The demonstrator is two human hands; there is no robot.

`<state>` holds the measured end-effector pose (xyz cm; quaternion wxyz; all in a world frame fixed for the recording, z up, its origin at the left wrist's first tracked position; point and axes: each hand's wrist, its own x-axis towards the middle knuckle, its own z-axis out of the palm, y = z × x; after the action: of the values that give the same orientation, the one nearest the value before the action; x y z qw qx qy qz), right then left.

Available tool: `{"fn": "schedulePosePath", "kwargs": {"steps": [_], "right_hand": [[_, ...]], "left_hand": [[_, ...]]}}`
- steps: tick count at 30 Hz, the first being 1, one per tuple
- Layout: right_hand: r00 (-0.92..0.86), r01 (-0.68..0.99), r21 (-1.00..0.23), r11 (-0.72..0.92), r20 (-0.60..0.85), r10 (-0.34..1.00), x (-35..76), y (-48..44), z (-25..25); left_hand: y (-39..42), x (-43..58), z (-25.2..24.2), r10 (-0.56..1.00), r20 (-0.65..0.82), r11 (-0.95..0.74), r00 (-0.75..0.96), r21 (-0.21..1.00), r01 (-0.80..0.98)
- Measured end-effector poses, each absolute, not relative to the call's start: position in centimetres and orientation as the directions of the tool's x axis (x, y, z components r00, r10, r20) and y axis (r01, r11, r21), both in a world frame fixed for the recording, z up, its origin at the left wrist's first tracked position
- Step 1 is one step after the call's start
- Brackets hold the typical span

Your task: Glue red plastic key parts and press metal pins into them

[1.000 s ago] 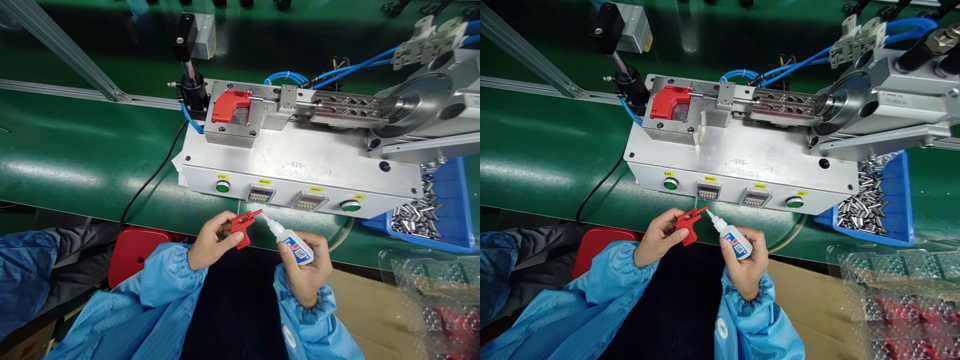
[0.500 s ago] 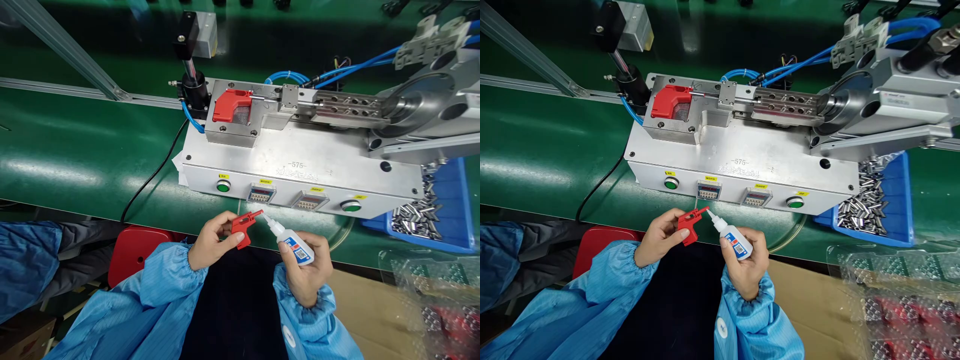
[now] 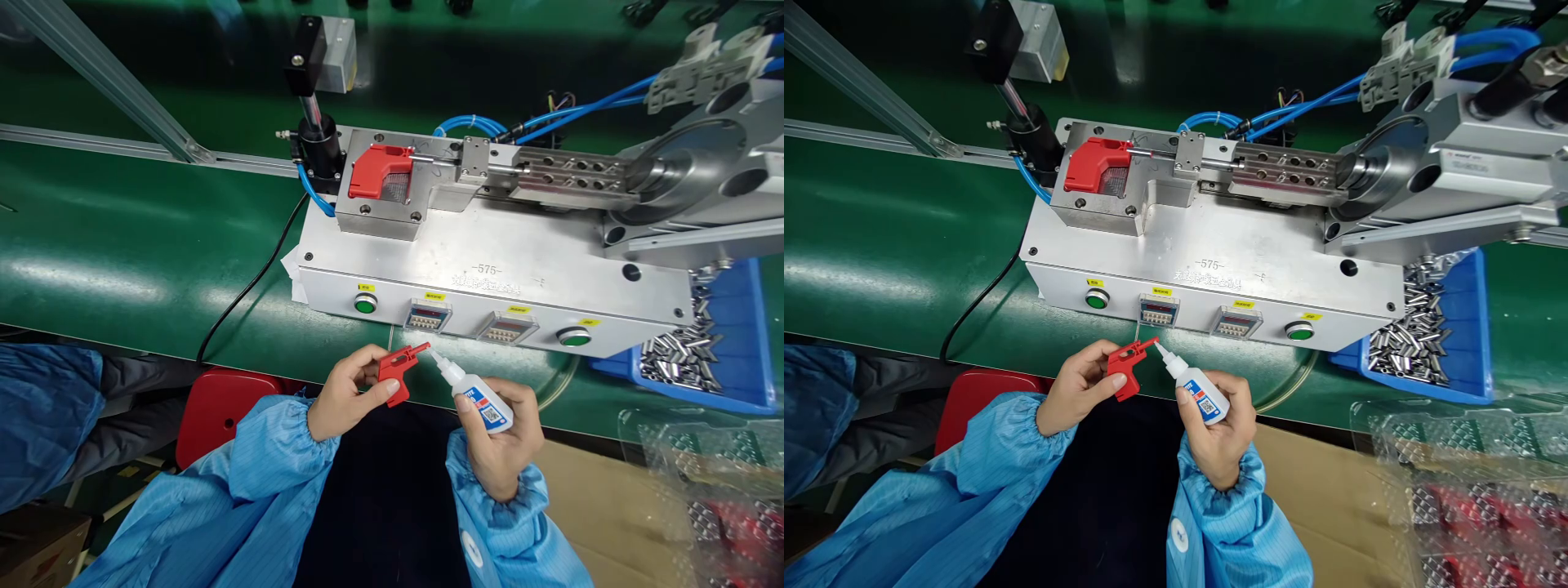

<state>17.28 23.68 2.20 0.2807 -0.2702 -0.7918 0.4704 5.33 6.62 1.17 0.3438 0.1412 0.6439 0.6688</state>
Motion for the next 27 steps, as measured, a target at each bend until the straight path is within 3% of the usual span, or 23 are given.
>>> {"fn": "schedulePosePath", "kwargs": {"steps": [14, 21, 27], "right_hand": [[-0.701, 0.158, -0.917, 0.365, 0.156, 0.695, 16.88, 23.60, 2.33], [-0.718, 0.150, -0.932, 0.330, 0.127, 0.685, 16.82, 23.69, 2.30], [-0.743, 0.081, -0.942, 0.325, 0.161, 0.650, 16.83, 23.69, 2.13]], "left_hand": [[6.80, 5.33, 1.29, 0.647, -0.256, 0.013, -0.719, 0.945, -0.326], [6.60, 4.98, 1.14, 0.692, -0.323, -0.048, -0.646, 0.872, -0.487], [6.51, 4.88, 0.97, 0.758, -0.374, -0.108, -0.534, 0.736, -0.668]]}}
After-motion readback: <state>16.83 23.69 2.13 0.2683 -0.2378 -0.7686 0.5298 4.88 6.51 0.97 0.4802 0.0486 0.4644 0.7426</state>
